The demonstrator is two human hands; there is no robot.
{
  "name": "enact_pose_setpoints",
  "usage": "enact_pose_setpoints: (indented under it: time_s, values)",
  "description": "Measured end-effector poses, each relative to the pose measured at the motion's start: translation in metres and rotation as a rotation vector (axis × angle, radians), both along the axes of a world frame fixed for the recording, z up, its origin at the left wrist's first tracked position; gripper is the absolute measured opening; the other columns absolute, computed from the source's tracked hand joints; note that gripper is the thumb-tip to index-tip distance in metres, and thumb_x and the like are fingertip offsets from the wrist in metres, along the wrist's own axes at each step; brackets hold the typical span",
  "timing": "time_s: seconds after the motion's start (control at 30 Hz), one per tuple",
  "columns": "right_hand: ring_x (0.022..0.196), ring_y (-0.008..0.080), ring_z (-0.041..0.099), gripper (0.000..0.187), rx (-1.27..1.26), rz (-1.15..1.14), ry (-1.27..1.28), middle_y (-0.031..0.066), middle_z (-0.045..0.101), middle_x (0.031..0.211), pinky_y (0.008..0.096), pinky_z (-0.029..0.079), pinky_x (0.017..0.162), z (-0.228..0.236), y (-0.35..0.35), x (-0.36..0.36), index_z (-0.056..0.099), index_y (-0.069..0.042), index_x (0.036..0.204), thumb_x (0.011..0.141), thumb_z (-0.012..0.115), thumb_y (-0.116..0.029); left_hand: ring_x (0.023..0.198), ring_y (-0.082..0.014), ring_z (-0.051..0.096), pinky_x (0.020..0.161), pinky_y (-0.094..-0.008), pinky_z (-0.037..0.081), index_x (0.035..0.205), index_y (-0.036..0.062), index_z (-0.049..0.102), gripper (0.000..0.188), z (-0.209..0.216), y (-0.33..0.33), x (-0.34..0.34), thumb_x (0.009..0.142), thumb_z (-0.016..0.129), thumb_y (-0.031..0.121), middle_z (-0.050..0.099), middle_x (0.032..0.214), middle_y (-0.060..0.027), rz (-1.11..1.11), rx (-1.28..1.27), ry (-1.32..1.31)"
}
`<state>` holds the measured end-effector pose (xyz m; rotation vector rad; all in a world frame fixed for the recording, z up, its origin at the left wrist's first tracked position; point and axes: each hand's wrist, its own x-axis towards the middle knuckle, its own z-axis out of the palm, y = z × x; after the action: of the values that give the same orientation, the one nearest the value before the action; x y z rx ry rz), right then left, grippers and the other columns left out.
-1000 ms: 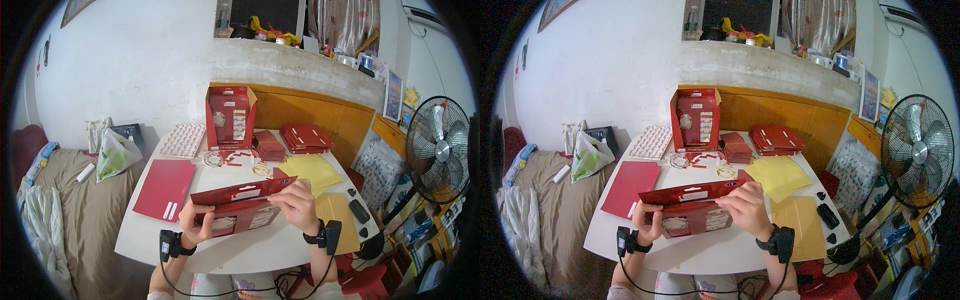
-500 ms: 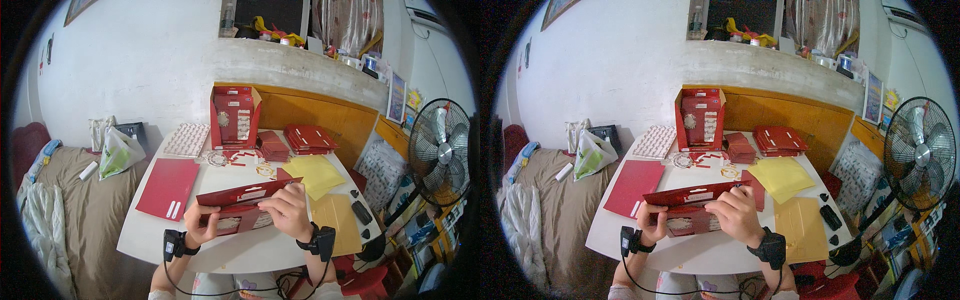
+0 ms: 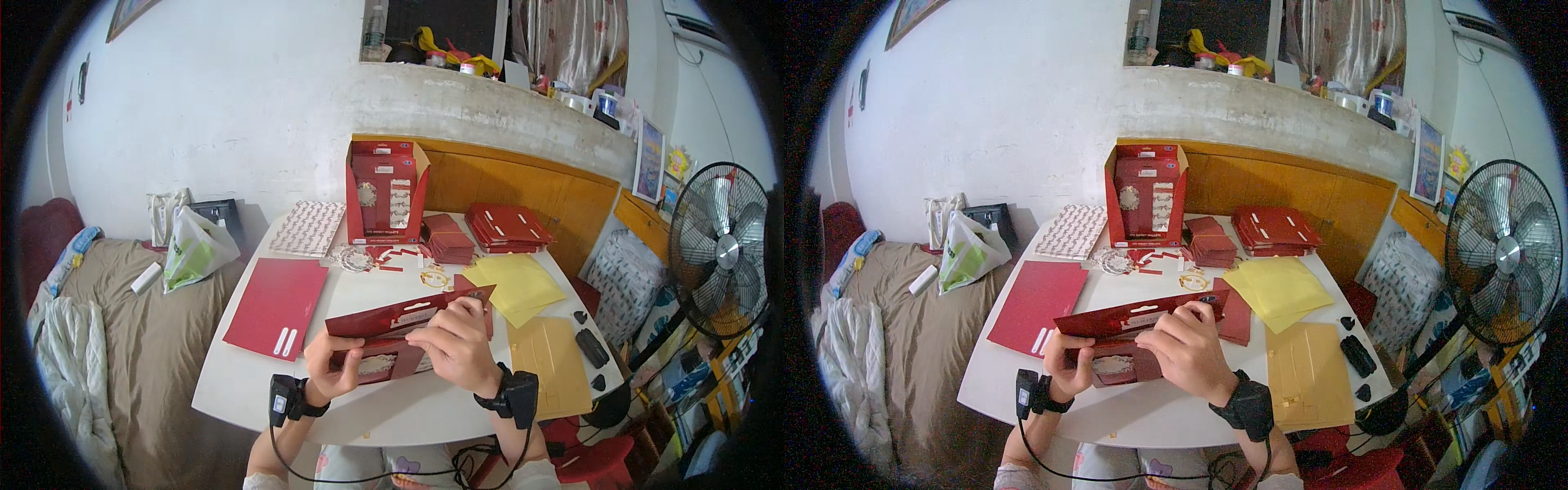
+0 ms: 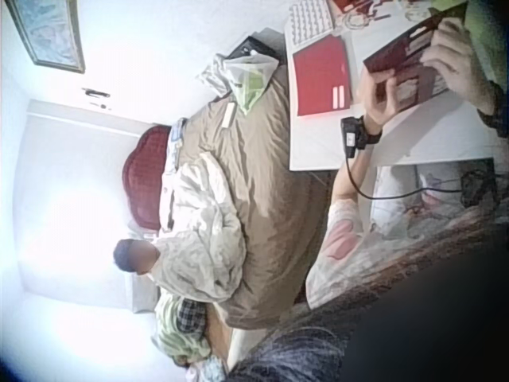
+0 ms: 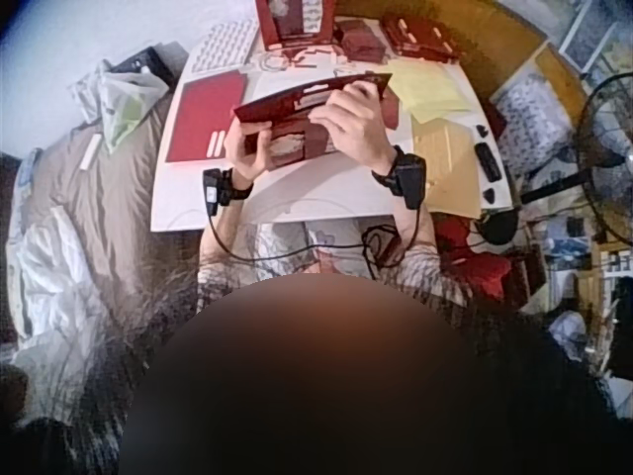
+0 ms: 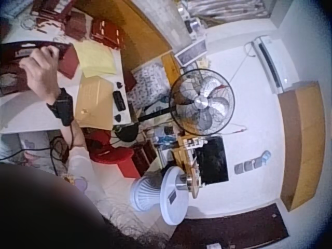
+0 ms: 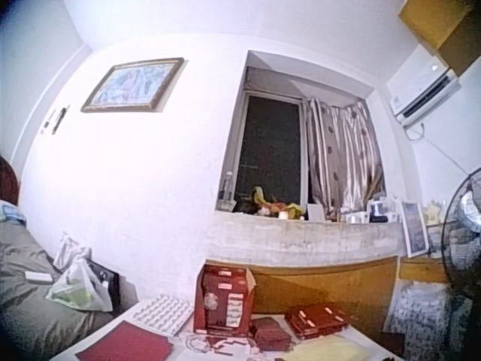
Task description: Assembling red product packaging and organizing inserts on a table.
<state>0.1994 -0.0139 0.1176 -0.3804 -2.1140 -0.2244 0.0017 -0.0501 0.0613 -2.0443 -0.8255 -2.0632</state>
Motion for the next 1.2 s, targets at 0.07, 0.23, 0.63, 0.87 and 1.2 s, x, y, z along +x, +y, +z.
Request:
enact_pose_setpoints:
  time_s: [0.07,0.23,0.63,0.87,1.2]
  values:
    - [0.070,0.0163,0.048,0.013,0.018,0.005,0.007,-0.0023,0.049,0.069,0.0338,0.034,0.076,0.000,-0.001,-0.002,0.061,-0.013,0.076,0.066,0.066,-0.006,0.064,-0.0221,0.057,0.057,-0.0264,0.044,0.078,-0.0015,0.057,0.006,-0.001,0.001,0.000,0.072,0.059,-0.002,0.059,0.077,-0.0153,0.000,0.008,-0.004]
    - [0.066,0.0147,0.049,0.014,-0.017,0.005,0.046,-0.0048,0.051,0.066,0.0334,0.034,0.075,-0.002,-0.004,-0.011,0.065,-0.015,0.073,0.063,0.070,-0.007,0.064,-0.0221,0.057,0.057,-0.0262,0.044,0.078,-0.0017,0.057,0.005,0.000,0.002,0.000,0.073,0.058,-0.001,0.059,0.078,-0.0155,-0.012,0.033,0.016]
    - [0.081,0.0174,0.048,0.020,-0.111,-0.147,0.339,0.0020,0.051,0.090,0.0291,0.037,0.070,-0.019,0.012,0.043,0.067,-0.014,0.079,0.061,0.075,-0.007,0.064,-0.0205,0.056,0.059,-0.0263,0.044,0.078,-0.0026,0.055,0.004,0.000,0.002,-0.006,0.075,0.057,0.000,0.059,0.079,-0.0167,-0.001,0.005,-0.030]
    - [0.094,0.0176,0.048,0.019,-0.500,0.090,0.424,0.0065,0.048,0.099,0.0283,0.039,0.081,-0.035,0.025,0.067,0.066,-0.009,0.081,0.065,0.071,-0.001,0.069,-0.0225,0.057,0.064,-0.0282,0.044,0.079,-0.0037,0.054,0.008,-0.001,0.003,-0.004,0.077,0.056,0.004,0.058,0.080,-0.0182,-0.016,-0.036,-0.023]
    - [0.090,0.0138,0.049,0.012,-0.649,0.330,0.498,0.0052,0.050,0.093,0.0251,0.041,0.078,-0.042,0.035,0.060,0.064,-0.005,0.079,0.070,0.068,0.002,0.067,-0.0215,0.056,0.063,-0.0278,0.043,0.078,-0.0027,0.055,0.008,-0.003,0.004,-0.009,0.077,0.057,0.005,0.058,0.079,-0.0165,-0.037,-0.070,-0.053]
